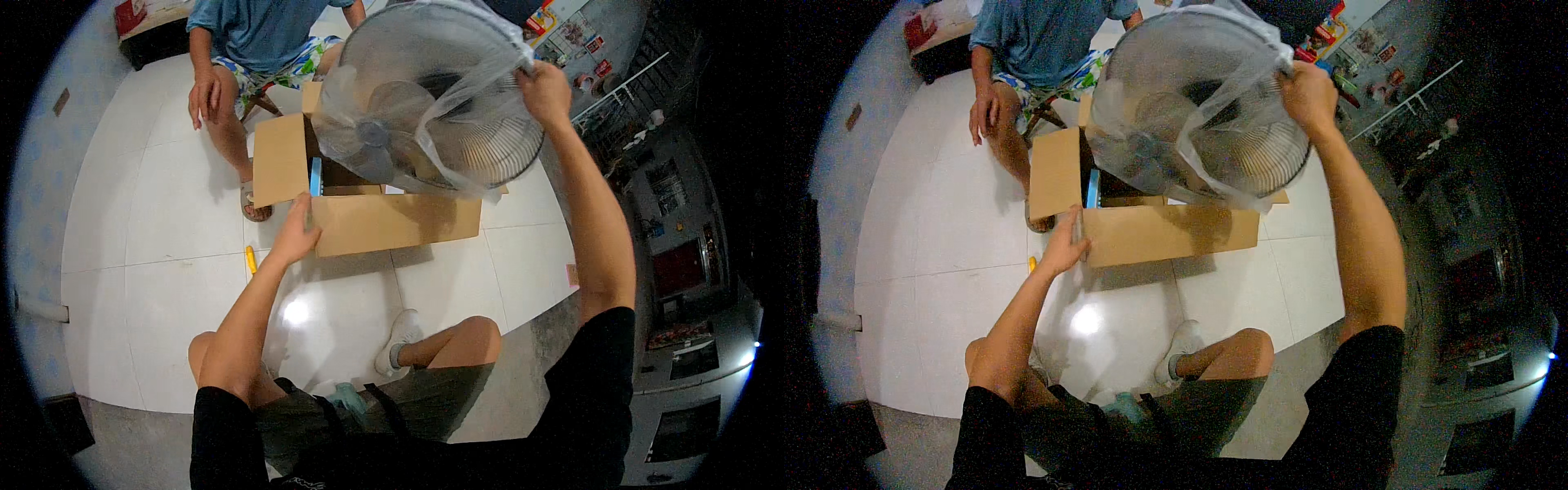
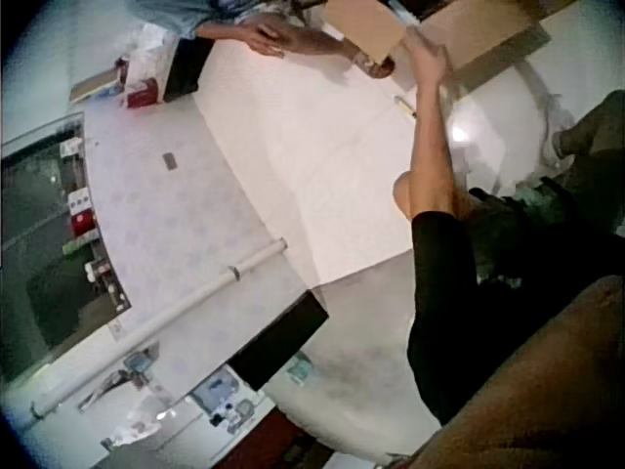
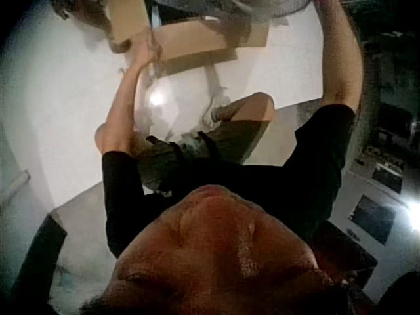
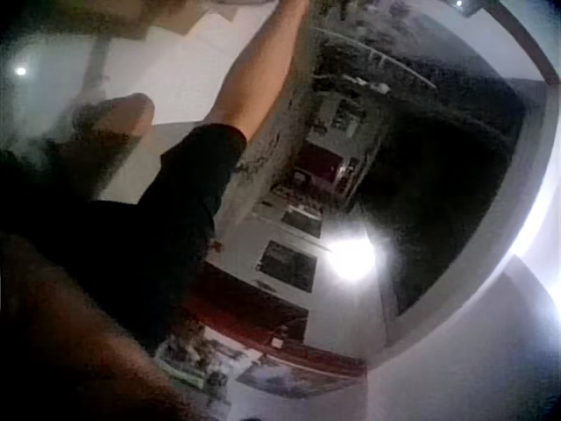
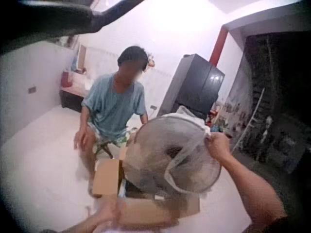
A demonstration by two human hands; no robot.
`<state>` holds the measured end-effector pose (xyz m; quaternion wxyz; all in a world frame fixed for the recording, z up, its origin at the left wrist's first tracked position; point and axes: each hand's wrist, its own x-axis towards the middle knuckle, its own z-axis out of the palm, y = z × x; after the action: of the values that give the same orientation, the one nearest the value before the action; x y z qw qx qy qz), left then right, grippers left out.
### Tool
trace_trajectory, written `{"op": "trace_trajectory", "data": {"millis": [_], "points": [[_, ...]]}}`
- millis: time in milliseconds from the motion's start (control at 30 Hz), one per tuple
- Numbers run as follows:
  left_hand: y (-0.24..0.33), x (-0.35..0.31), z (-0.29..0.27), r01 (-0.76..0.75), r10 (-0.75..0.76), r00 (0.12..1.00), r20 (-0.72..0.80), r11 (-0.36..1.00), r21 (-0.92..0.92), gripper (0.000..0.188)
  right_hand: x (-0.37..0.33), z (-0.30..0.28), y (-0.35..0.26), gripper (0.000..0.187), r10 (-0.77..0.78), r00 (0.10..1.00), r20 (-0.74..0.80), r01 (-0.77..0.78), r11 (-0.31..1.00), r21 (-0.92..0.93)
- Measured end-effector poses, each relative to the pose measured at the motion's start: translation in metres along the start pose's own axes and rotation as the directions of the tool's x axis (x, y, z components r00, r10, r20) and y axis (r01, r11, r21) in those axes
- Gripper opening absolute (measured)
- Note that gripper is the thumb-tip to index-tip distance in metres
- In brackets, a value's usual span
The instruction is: The person removes fan components from a box, takes plastic wrapping off the fan blades, and fits the back grill onto the motor housing using a screwdriver.
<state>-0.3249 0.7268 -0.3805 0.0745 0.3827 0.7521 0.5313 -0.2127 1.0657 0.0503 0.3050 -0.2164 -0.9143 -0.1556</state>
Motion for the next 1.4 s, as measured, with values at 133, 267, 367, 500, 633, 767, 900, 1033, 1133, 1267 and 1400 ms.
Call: {"op": "trace_trajectory", "data": {"millis": [133, 267, 367, 500, 633, 767, 900, 1033, 1133, 1267, 1400], "points": [[0.015, -0.002, -0.032, 0.289, -0.276, 0.957, 0.088, 0.930, -0.225, 0.085, 0.011, -0.064, 0.022, 0.029, -0.033, 0.998, -0.045, 0.041, 0.978, 0.203], [0.041, -0.026, -0.062, 0.469, -0.469, 0.871, 0.143, 0.713, -0.521, 0.092, 0.021, -0.110, 0.008, 0.032, -0.055, 0.998, -0.039, 0.063, 0.969, 0.239], [0.041, -0.041, -0.078, 0.475, -0.498, 0.854, 0.149, 0.633, -0.611, 0.094, 0.020, -0.138, -0.030, 0.018, -0.093, 0.992, 0.084, 0.072, 0.971, 0.229], [0.061, -0.043, -0.099, 0.434, -0.376, 0.885, 0.277, 0.445, -0.783, 0.083, 0.017, -0.165, -0.075, 0.018, -0.098, 0.990, 0.104, 0.060, 0.944, 0.324], [0.034, -0.076, -0.146, 0.292, -0.310, 0.929, 0.203, 0.276, -0.916, 0.053, -0.014, -0.133, -0.118, 0.018, -0.022, 0.981, 0.191, -0.084, 0.843, 0.532], [0.021, -0.118, -0.212, 0.254, -0.434, 0.897, 0.085, 0.348, -0.903, 0.043, -0.058, -0.049, -0.153, 0.017, 0.042, 0.941, 0.335, -0.263, 0.713, 0.650], [0.004, -0.158, -0.246, 0.271, -0.609, 0.793, -0.010, 0.367, -0.890, 0.041, -0.105, 0.073, -0.168, 0.015, 0.125, 0.833, 0.539, -0.515, 0.533, 0.672], [-0.034, -0.208, -0.280, 0.410, -0.747, 0.633, -0.204, 0.547, -0.730, 0.031, -0.189, 0.125, -0.242, 0.019, 0.063, 0.715, 0.697, -0.681, 0.292, 0.672], [-0.046, -0.214, -0.296, 0.579, -0.757, 0.526, -0.388, 0.653, -0.489, 0.031, -0.236, 0.185, -0.267, 0.017, 0.106, 0.636, 0.764, -0.760, 0.257, 0.597], [-0.104, -0.261, -0.310, 0.799, -0.347, 0.436, -0.831, 0.574, 0.180, 0.041, -0.320, 0.230, -0.336, 0.022, 0.019, 0.406, 0.914, -0.912, -0.054, 0.406], [-0.045, -0.225, -0.315, 0.812, -0.776, 0.577, -0.256, 0.508, 0.288, 0.064, -0.397, 0.281, -0.370, 0.023, 0.101, 0.292, 0.951, -0.956, -0.005, 0.294]]}}
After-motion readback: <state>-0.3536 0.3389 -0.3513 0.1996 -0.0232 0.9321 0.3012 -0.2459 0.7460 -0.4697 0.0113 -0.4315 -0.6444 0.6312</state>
